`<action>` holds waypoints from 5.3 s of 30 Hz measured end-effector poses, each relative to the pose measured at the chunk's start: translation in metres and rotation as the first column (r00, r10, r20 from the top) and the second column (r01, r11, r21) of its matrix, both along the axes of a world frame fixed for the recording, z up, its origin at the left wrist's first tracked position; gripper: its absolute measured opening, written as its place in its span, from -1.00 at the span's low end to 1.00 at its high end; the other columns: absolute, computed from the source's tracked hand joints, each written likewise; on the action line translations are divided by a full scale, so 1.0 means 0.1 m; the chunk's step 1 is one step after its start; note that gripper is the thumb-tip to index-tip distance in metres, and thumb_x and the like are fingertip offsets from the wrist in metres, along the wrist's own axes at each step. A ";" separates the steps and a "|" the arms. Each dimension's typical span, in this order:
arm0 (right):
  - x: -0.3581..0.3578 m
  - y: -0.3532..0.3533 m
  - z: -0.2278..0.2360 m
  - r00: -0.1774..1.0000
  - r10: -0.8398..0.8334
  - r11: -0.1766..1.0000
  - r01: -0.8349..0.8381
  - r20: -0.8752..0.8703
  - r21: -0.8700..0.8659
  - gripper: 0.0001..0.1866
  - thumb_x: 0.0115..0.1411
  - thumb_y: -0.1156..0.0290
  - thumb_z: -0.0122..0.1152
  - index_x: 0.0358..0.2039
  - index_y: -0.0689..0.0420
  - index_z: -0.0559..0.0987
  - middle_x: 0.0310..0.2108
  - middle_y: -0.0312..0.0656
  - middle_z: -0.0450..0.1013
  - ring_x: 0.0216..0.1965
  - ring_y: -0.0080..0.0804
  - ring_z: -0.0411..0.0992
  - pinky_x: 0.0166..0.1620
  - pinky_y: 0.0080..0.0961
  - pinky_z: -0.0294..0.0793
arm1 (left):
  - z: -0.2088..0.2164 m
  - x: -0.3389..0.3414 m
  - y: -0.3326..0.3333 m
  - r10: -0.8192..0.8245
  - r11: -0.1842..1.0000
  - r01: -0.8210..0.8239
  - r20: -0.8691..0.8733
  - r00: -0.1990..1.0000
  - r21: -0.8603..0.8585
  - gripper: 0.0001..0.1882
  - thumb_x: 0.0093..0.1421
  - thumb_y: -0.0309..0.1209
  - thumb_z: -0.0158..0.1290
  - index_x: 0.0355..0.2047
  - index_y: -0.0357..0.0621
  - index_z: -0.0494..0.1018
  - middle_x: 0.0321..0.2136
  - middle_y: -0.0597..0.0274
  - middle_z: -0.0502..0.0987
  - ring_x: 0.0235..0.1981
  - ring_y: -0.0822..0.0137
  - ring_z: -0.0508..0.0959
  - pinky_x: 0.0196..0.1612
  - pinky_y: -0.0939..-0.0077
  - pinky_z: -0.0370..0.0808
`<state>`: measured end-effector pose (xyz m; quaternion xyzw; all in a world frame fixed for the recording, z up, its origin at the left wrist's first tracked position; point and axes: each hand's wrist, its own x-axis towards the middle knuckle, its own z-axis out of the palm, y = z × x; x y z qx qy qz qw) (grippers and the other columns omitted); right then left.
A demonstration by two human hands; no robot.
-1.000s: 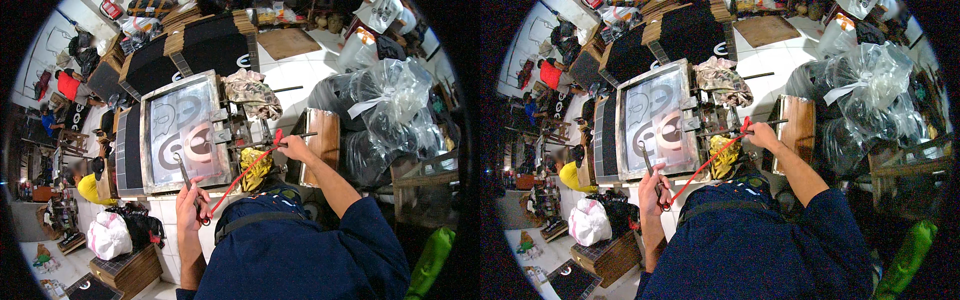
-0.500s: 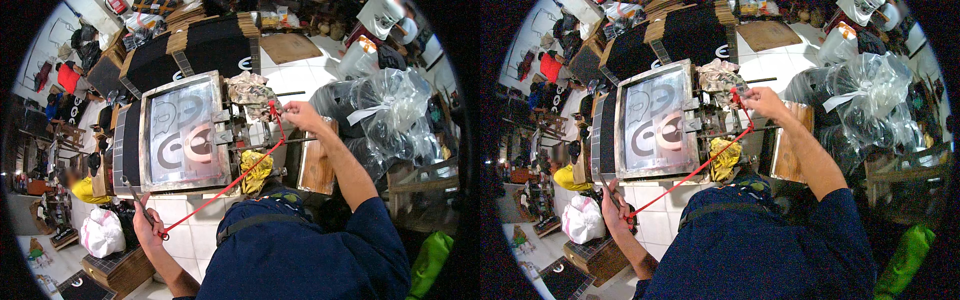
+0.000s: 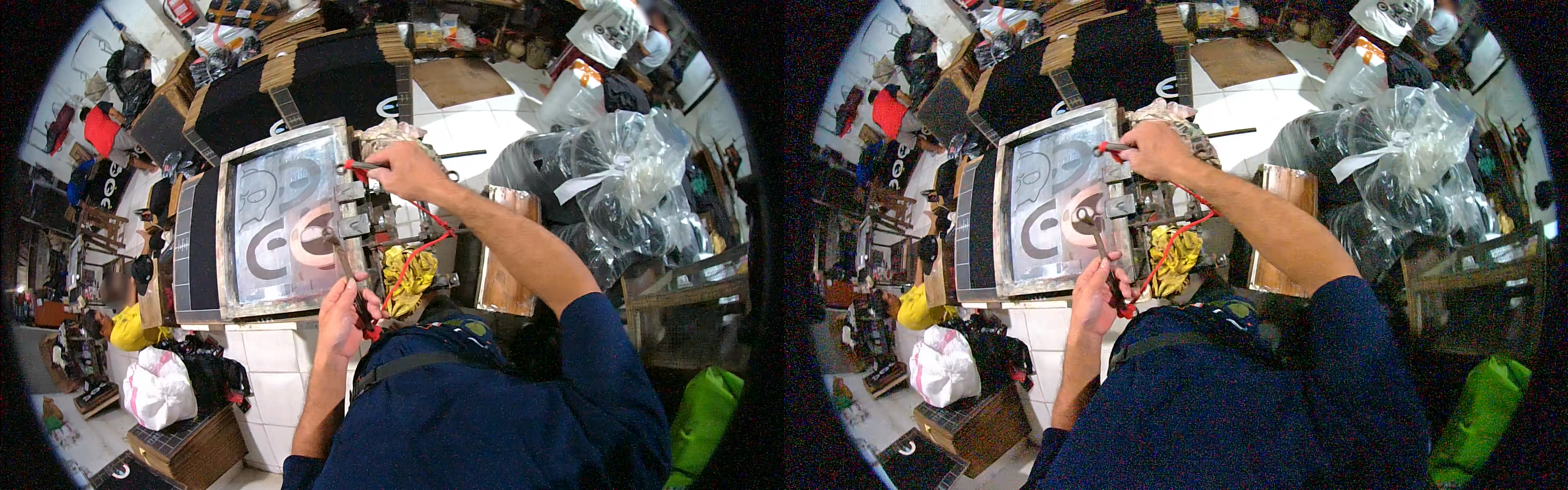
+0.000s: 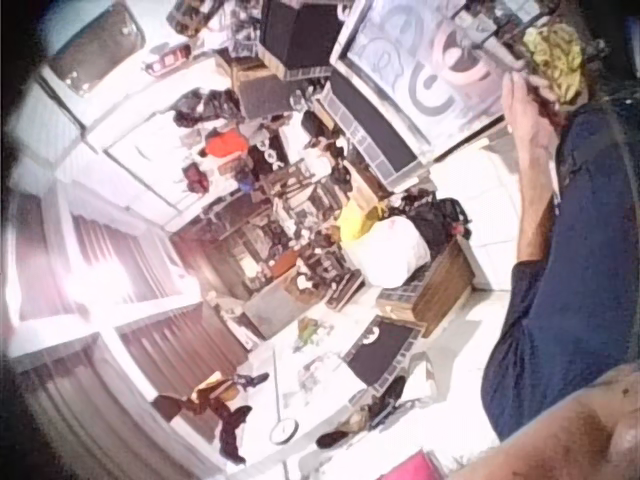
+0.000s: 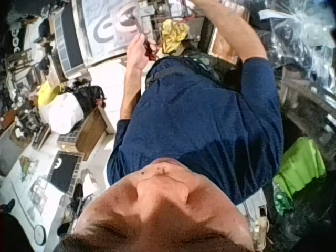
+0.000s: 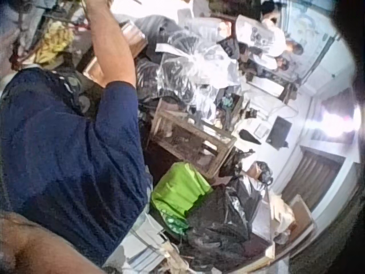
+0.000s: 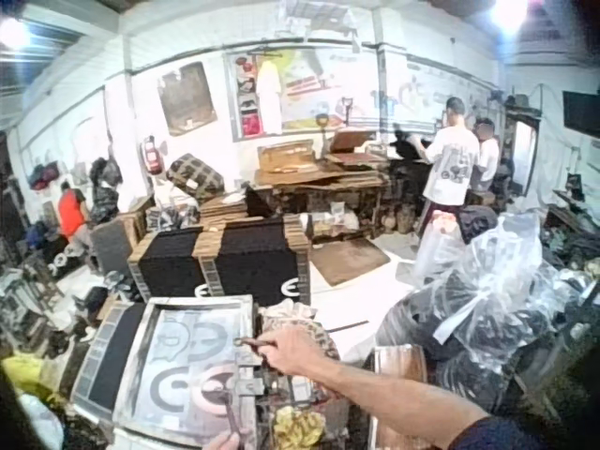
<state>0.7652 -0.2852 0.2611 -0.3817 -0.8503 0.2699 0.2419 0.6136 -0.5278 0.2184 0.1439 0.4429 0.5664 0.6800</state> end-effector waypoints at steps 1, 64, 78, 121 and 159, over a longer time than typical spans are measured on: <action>-0.04 -0.03 0.03 0.999 -0.034 0.993 0.032 -0.017 -0.115 -0.72 0.10 0.24 0.19 -0.19 -0.05 0.69 -0.35 0.02 0.58 -0.32 -0.03 0.55 -0.19 -0.17 0.53 | 0.06 0.01 0.05 0.022 0.999 -0.023 0.035 0.999 0.041 -0.69 0.46 -0.28 -0.20 0.01 -0.24 0.37 -0.48 0.12 0.54 -0.56 0.29 0.56 -0.30 0.19 0.63; 0.21 0.92 -1.76 0.505 0.845 0.464 -0.525 0.177 -0.713 -0.66 0.26 0.24 -0.01 -0.11 0.19 0.56 -0.29 0.16 0.54 -0.18 0.14 0.51 -0.08 -0.05 0.47 | -0.78 0.98 1.03 0.588 0.602 -0.345 0.107 0.802 -0.720 -0.73 0.37 -0.63 -0.27 0.02 -0.08 0.25 -0.34 0.19 0.40 -0.42 0.36 0.40 -0.21 0.23 0.58; -0.19 0.88 -1.29 0.289 0.829 0.555 -0.526 0.479 -0.644 -0.67 0.20 0.29 -0.01 -0.33 0.30 0.61 -0.33 0.19 0.55 -0.20 0.17 0.53 -0.07 -0.06 0.50 | -0.70 1.03 1.12 0.654 0.546 -0.355 0.121 0.747 -0.759 -0.72 0.33 -0.71 -0.28 -0.03 -0.10 0.22 -0.32 0.21 0.31 -0.43 0.40 0.38 0.01 0.00 0.58; -0.07 0.67 -1.20 0.424 0.765 0.642 -0.556 0.484 -0.528 -0.80 -0.03 0.45 0.09 -0.57 0.32 0.61 -0.49 0.17 0.55 -0.40 0.13 0.57 -0.31 -0.06 0.57 | -0.81 0.59 1.17 0.648 0.725 -0.318 0.447 0.617 -0.611 -0.83 0.31 -0.46 -0.19 -0.24 -0.34 0.31 -0.39 0.14 0.42 -0.45 0.38 0.41 -0.42 0.53 0.45; -0.35 0.33 -0.58 0.842 0.268 0.870 -0.420 0.469 0.257 -0.27 0.25 -0.17 -0.01 0.24 0.11 0.37 0.27 0.08 0.21 0.39 0.01 0.01 0.39 0.04 -0.09 | -0.63 0.46 1.47 0.378 0.766 -0.005 0.443 0.813 -0.643 -0.91 0.31 -0.49 -0.25 -0.30 -0.14 0.28 -0.50 0.22 0.37 -0.67 0.48 0.26 -0.67 0.64 0.16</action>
